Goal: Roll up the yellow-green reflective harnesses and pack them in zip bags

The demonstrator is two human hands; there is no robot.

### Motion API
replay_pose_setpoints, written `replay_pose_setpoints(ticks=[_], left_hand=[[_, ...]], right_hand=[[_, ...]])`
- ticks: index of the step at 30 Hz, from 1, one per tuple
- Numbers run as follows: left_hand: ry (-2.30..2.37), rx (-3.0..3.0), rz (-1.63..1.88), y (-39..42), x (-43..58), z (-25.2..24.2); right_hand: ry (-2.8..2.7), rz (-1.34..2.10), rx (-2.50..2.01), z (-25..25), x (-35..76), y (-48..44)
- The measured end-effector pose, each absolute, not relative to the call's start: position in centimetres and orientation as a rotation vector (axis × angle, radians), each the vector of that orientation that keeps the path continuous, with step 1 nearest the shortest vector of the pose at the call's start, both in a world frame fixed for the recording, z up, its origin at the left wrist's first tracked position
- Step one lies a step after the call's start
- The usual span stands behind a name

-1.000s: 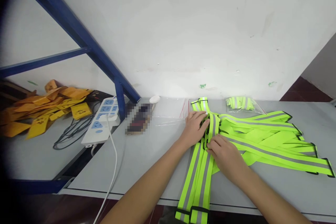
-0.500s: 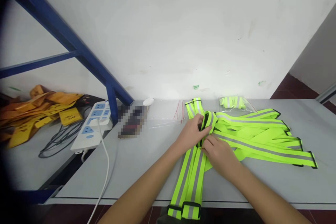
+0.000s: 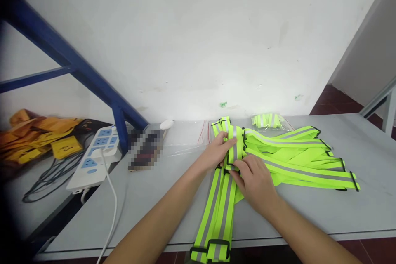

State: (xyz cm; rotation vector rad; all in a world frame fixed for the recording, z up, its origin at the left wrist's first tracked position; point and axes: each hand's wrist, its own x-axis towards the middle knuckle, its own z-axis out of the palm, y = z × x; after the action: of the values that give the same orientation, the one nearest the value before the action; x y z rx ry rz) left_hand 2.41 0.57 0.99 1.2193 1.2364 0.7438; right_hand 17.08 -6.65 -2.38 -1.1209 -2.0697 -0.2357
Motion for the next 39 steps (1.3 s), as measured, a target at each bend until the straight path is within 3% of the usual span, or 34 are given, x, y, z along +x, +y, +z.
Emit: replay_pose_setpoints(ticks=[14,25,39], left_hand=[[1.195,1.080,0.981,-0.8,2.6,-0.1],[1.061,0.845,0.800,-0.3,1.4,0.3],[1.089,0.935,0.798,-0.2,1.1,-0.3]], right_hand=[[-2.116,-0.293,-1.155,-2.8,16.6,-5.4],[-2.134,-0.259,-1.150,-2.8,16.9,-5.3],[-2.349,-0.499,-0.943,-3.0,16.8,-5.7]])
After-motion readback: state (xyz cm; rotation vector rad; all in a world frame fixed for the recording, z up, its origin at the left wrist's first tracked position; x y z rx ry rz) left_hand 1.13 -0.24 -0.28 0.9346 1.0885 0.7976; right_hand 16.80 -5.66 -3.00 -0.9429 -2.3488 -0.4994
